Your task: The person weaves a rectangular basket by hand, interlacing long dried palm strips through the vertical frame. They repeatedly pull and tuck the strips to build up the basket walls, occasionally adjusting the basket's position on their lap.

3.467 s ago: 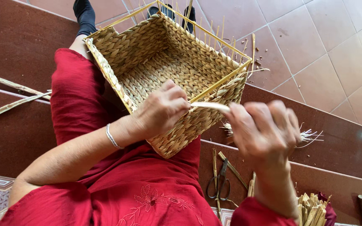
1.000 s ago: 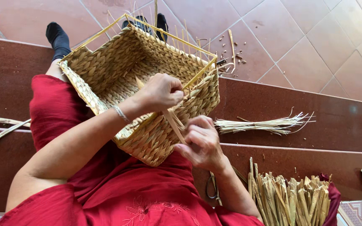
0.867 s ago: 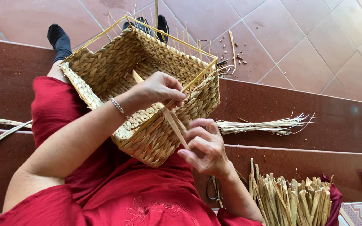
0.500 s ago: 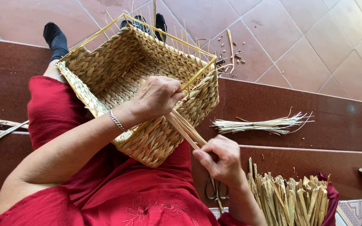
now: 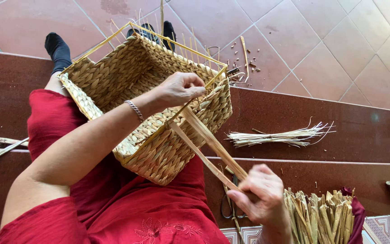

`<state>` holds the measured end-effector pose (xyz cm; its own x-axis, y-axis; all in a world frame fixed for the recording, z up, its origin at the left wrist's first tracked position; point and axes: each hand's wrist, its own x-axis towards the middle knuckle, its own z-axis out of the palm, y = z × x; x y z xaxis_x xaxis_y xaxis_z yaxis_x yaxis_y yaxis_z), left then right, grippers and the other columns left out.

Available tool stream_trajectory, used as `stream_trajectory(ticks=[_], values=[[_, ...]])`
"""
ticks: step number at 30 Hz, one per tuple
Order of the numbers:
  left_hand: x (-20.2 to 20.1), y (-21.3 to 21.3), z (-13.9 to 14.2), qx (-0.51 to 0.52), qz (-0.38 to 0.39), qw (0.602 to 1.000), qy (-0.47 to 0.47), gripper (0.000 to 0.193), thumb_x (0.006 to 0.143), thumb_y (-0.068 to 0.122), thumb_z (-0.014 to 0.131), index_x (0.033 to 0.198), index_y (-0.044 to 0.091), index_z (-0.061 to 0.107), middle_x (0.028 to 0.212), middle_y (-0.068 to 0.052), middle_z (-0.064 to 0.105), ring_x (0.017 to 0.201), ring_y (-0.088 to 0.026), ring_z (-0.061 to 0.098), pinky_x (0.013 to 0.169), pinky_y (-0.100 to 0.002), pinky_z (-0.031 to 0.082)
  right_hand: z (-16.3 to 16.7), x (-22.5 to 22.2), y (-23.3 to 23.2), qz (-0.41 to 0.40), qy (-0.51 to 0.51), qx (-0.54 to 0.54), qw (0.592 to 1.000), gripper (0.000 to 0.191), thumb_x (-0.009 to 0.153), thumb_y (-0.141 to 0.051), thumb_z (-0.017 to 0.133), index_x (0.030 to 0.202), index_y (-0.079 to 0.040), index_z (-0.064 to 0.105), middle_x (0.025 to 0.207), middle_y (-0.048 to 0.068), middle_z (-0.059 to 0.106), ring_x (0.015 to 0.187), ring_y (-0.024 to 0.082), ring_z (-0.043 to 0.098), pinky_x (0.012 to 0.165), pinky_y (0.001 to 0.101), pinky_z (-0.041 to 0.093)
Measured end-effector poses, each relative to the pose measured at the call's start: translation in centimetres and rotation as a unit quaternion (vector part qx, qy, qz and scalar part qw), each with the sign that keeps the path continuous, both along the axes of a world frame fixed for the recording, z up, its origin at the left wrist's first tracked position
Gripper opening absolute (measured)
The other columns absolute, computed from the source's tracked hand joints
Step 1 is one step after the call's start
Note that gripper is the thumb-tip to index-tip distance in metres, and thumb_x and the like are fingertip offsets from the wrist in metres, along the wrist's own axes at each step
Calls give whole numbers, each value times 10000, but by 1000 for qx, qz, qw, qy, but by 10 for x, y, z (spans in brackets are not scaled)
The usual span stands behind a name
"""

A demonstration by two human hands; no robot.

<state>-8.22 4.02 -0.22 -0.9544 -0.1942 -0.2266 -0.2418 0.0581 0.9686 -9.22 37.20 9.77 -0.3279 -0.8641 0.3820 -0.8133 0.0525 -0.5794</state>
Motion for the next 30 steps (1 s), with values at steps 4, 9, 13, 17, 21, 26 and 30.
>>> stream_trajectory(ticks=[4,9,13,17,21,26,30], values=[[-10,-6,-3,119,-29,992,14,137,937,172,736,961,38,751,782,-17,675,661,-75,569,604,-250,492,2,-8,30,-52,-41,43,997,233,744,-262,804,601,-127,681,473,-28,585,426,116,493,461,312,373],[-11,-10,-4,192,-27,981,-5,163,894,196,769,906,52,694,772,-34,698,646,-91,636,599,-257,557,-7,-17,61,-106,-26,71,991,236,804,-270,794,647,-112,718,505,-28,609,447,81,516,424,277,380],[-12,-8,-1,203,-21,979,-5,184,873,178,789,866,41,666,743,-34,691,617,-93,633,569,-248,545,-28,-23,69,-135,-78,117,981,208,794,-235,790,653,-83,775,464,-9,630,392,76,532,351,273,364],[-10,0,4,-46,-11,996,79,169,894,132,763,851,17,646,741,-39,666,623,-102,606,555,-269,532,-42,-24,73,-171,-97,118,973,220,811,-246,807,721,-50,766,531,19,636,449,91,569,400,272,405],[-8,5,2,-351,-3,918,185,83,879,41,672,844,-12,620,747,-98,646,638,-171,592,587,-336,536,-53,-26,71,-172,-105,124,972,195,792,-233,821,723,-56,775,537,13,649,455,97,573,399,270,414],[-33,-8,0,-171,-5,970,170,190,987,95,561,903,40,722,811,-41,689,704,-111,635,638,-312,547,-59,-25,72,-170,-117,122,971,179,795,-209,825,744,-46,769,573,20,663,492,100,585,439,269,433],[-52,-8,5,43,-3,999,18,300,1032,219,587,840,19,703,668,-33,671,582,-113,571,542,-296,481,-60,-24,72,-166,-122,121,971,179,805,-203,822,757,-41,761,602,29,673,525,106,601,470,272,454]])
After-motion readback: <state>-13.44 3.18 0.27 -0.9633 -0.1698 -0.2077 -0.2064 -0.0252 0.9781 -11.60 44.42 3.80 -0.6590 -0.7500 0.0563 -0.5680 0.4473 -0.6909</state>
